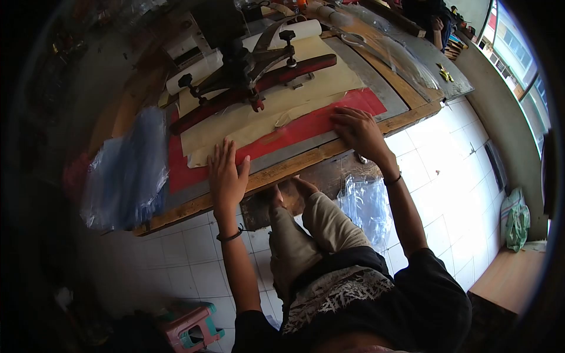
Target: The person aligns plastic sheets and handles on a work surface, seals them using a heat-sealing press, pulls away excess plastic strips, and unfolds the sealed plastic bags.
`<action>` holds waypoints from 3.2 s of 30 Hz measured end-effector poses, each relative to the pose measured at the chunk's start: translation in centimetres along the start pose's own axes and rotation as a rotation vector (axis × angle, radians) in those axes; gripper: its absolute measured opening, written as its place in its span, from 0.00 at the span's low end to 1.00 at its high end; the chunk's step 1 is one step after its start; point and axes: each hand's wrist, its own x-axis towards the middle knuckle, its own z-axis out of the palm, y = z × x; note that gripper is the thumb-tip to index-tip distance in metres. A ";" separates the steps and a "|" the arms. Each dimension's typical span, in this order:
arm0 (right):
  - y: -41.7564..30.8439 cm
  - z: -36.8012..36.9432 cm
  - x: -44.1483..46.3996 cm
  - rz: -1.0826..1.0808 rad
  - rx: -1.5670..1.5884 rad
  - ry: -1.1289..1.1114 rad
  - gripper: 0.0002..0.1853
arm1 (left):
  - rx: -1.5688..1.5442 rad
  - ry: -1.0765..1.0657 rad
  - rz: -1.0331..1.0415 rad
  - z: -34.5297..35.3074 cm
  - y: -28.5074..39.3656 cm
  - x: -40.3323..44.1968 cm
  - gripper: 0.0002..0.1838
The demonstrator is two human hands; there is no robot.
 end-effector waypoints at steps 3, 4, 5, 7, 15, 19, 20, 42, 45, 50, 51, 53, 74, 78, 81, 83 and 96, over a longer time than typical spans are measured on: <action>4.8 -1.4 2.2 0.145 0.057 0.135 0.14 | -0.001 0.002 0.013 0.0 0.0 0.2 0.30; 6.5 -2.5 3.5 0.278 0.015 0.140 0.14 | -0.004 0.008 0.020 0.0 0.0 0.2 0.30; 8.3 -3.8 4.7 0.412 -0.025 0.144 0.15 | -0.006 0.003 0.015 0.0 0.1 0.2 0.30; 14.3 -4.8 6.7 0.526 -0.175 0.234 0.16 | -0.004 -0.003 0.008 -0.1 0.1 0.2 0.30; 24.6 -3.4 6.7 0.564 -0.483 0.392 0.15 | -0.034 0.031 -0.011 -0.2 0.3 0.6 0.29; 23.5 -4.1 6.6 0.613 -0.409 0.387 0.13 | -0.063 0.038 -0.032 -0.5 0.6 0.4 0.28; 24.3 -4.1 6.8 0.635 -0.456 0.359 0.13 | -0.061 0.042 -0.033 -0.5 0.6 0.3 0.28; -11.0 -10.1 0.9 -0.108 0.621 -0.173 0.07 | -0.874 0.160 0.391 -4.6 12.6 -2.1 0.30; -10.2 -9.1 1.0 -0.058 0.703 -0.226 0.08 | -1.312 -0.325 0.272 -3.4 11.8 -2.9 0.18; -10.0 -7.5 1.1 -0.200 0.430 -0.186 0.13 | -1.012 -0.234 0.133 -4.6 9.7 -3.4 0.13; -10.7 -7.3 1.1 -0.274 0.353 -0.225 0.21 | -0.870 -0.274 0.139 -5.1 9.6 -3.2 0.13; -11.7 -6.5 1.0 -0.296 0.372 -0.349 0.26 | -0.576 -0.338 0.156 -6.3 9.6 -2.5 0.13; -8.7 -5.2 0.4 -0.382 0.211 -0.389 0.08 | -0.865 -0.475 0.213 -6.3 7.3 -1.6 0.13; -8.7 -5.8 2.6 -0.178 0.208 -0.448 0.11 | -0.656 -0.520 0.220 -6.7 5.9 1.4 0.12; -7.3 -4.1 5.1 -0.310 0.223 -0.519 0.12 | -0.537 -0.614 0.254 -6.8 6.1 5.1 0.12; -4.6 -2.0 7.3 -0.430 0.267 -0.517 0.11 | -0.535 -0.565 0.424 -5.1 4.8 7.5 0.11; 2.2 3.6 15.6 -0.705 0.025 -0.299 0.09 | 0.021 -0.059 0.558 -1.9 -2.1 12.5 0.13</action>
